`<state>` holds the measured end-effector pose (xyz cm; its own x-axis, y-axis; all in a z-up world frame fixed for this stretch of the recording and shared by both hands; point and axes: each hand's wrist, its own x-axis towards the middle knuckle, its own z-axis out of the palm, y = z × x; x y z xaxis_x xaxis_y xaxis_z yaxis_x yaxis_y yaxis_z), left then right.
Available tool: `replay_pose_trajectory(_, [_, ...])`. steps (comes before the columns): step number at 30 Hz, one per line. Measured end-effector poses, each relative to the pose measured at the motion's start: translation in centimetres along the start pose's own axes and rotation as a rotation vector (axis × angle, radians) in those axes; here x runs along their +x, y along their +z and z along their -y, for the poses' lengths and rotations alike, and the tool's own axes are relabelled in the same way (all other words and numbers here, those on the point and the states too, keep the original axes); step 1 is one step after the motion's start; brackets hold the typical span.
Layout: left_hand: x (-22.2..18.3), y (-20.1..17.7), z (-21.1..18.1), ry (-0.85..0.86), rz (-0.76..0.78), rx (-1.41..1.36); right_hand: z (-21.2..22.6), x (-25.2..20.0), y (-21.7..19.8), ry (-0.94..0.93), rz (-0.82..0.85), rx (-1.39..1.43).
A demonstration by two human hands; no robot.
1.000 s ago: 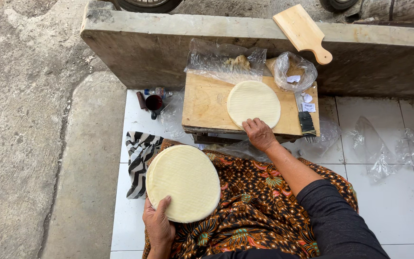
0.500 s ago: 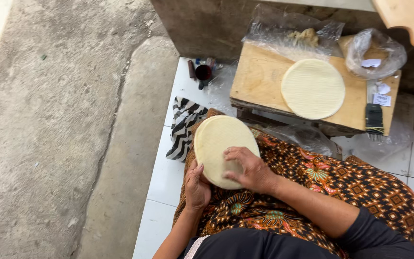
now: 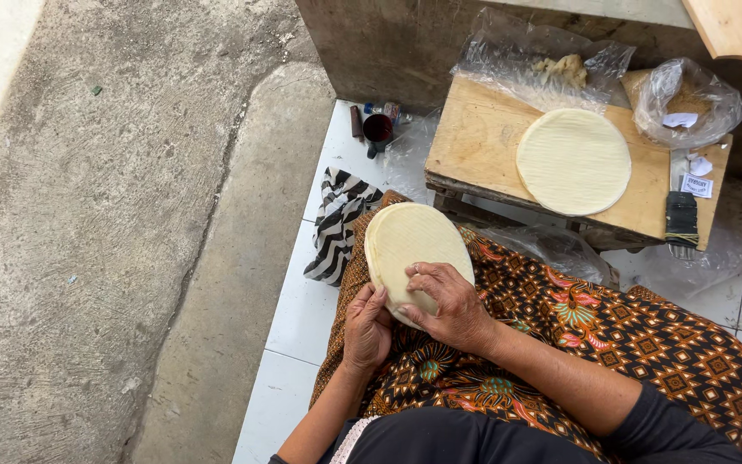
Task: The person stacks several circles of dough on a wooden board, flattens them together by hand, and then cuts the stack into smaller pieces using a knife.
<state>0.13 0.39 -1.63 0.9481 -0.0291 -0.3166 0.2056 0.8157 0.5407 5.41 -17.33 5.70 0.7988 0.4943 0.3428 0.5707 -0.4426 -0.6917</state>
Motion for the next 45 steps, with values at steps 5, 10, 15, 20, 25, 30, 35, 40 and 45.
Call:
replay_pose_trajectory(5, [0.1, -0.2, 0.7, 0.034, -0.01, 0.029, -0.7, -0.4, -0.1, 0.027, -0.01, 0.062])
replay_pose_trajectory(10, [-0.2, 1.2, 0.3, 0.047, -0.051, 0.037, -1.8, -0.7, 0.1, 0.107, 0.051, 0.187])
replay_pose_trajectory(15, [-0.2, 2.6, 0.6, 0.135, -0.079, 0.239, -3.1, -0.6, -0.1, 0.277, 0.17, 0.351])
replay_pose_trajectory(20, [0.1, 2.2, 1.1, 0.165, -0.101, 0.222, -3.4, 0.0, -1.0, 0.357, 0.238, 0.46])
replay_pose_trajectory(25, [0.4, 1.7, 1.6, 0.166, -0.134, 0.227, -2.4, 0.4, -1.8, 0.314, 0.224, 0.411])
replay_pose_trajectory(30, [0.4, 2.1, 1.4, 0.174, -0.123, 0.21, -2.1, 0.6, -1.7, 0.126, 0.16, 0.298])
replay_pose_trajectory(35, [0.1, 2.8, 0.7, 0.151, -0.099, 0.201, -3.0, 0.2, -1.1, 0.304, 0.198, 0.397])
replay_pose_trajectory(40, [-0.3, 3.1, 0.2, 0.077, -0.084, 0.179, -3.4, 0.2, -0.9, 0.226, 0.219, 0.371])
replay_pose_trajectory(45, [0.0, 3.1, 0.6, 0.123, -0.113, 0.264, -3.0, 0.4, -1.1, 0.17, 0.264, 0.315])
